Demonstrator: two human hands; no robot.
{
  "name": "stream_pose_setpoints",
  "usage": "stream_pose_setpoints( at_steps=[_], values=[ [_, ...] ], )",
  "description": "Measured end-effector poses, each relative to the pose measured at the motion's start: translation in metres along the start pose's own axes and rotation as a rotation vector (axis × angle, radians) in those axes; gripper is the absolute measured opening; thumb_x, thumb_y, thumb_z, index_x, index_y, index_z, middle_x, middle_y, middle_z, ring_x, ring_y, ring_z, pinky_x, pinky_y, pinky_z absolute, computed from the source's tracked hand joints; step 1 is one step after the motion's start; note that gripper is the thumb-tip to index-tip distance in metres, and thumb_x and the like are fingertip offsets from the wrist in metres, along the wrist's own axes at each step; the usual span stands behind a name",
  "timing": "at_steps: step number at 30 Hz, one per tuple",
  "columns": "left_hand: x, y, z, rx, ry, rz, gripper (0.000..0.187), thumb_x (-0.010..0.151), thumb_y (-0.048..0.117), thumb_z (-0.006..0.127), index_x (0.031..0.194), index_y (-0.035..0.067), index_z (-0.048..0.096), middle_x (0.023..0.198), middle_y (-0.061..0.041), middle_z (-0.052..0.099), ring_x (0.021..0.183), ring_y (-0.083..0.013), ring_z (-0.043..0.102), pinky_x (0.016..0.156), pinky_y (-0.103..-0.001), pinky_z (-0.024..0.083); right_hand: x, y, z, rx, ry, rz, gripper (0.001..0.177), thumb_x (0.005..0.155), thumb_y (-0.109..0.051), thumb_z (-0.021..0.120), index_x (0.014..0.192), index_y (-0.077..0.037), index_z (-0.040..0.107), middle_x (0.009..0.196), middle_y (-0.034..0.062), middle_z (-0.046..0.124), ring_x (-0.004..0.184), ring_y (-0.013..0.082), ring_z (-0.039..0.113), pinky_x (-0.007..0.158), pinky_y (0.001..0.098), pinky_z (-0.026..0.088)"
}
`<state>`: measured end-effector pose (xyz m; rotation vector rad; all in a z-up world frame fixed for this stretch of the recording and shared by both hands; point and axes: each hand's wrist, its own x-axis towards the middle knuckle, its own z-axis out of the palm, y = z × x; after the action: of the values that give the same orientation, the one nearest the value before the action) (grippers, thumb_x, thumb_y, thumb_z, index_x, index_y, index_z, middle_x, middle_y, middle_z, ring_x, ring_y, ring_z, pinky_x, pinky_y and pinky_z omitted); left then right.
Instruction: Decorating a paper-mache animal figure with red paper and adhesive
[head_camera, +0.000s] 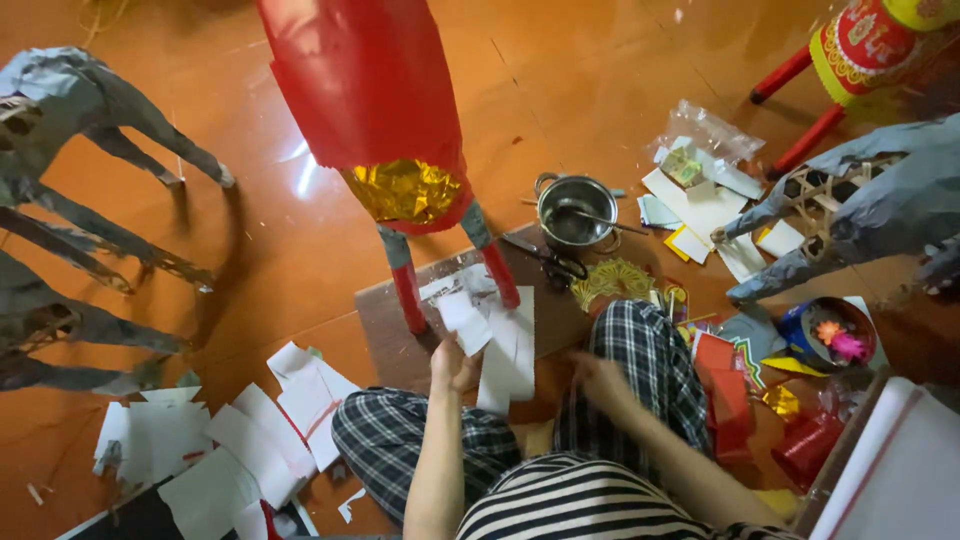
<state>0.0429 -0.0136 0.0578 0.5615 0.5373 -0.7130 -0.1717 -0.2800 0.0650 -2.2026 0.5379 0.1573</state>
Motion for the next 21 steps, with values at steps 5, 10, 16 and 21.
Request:
stream_pose_setpoints(
  at_steps=[5, 10, 16, 21],
  values=[
    [-0.043, 0.011, 0.022, 0.012, -0.081, 0.016, 0.039, 0.106, 0.026, 0.065, 0.134, -0.001, 0.062, 0.139, -0.021, 0.066, 0.132, -0.0335, 0.069, 0.114, -0.047, 0.056, 0.092, -0.012, -0.086, -0.110, 0.382, -0.099, 0.040, 0.106, -0.018, 0.057, 0.141, -0.019, 0.077, 0.117, 0.0247, 0.080, 0.115, 0.0469, 0.073, 0.099, 0.0547, 0.060],
    [-0.073, 0.006, 0.051, -0.001, -0.123, -0.018, 0.049, 0.107, 0.032, 0.065, 0.143, -0.001, 0.060, 0.153, -0.026, 0.056, 0.145, -0.0390, 0.056, 0.129, -0.055, 0.040, 0.251, 0.043, -0.083, -0.457, 0.375, 0.021, 0.043, 0.095, -0.024, 0.067, 0.135, -0.035, 0.079, 0.119, 0.0203, 0.076, 0.115, 0.0462, 0.075, 0.098, 0.0560, 0.063],
    [-0.046, 0.012, 0.026, -0.002, -0.272, -0.106, 0.043, 0.104, 0.042, 0.070, 0.137, 0.016, 0.062, 0.124, -0.015, 0.061, 0.107, -0.0248, 0.068, 0.097, -0.031, 0.063, 0.078, -0.190, -0.060, -0.426, 0.285, -0.663, 0.069, 0.090, -0.017, 0.082, 0.153, 0.000, 0.059, 0.137, 0.0464, 0.060, 0.128, 0.0709, 0.054, 0.115, 0.0695, 0.042],
    [-0.048, -0.004, 0.022, 0.232, -0.275, -0.034, 0.052, 0.105, 0.054, 0.060, 0.143, 0.020, 0.068, 0.114, -0.006, 0.073, 0.092, -0.0213, 0.070, 0.083, -0.030, 0.057, 0.078, -0.192, -0.034, -0.333, 0.559, -1.199, 0.030, 0.082, -0.025, 0.082, 0.110, -0.021, 0.071, 0.136, 0.0092, 0.062, 0.132, 0.0384, 0.061, 0.098, 0.0496, 0.051]
  ],
)
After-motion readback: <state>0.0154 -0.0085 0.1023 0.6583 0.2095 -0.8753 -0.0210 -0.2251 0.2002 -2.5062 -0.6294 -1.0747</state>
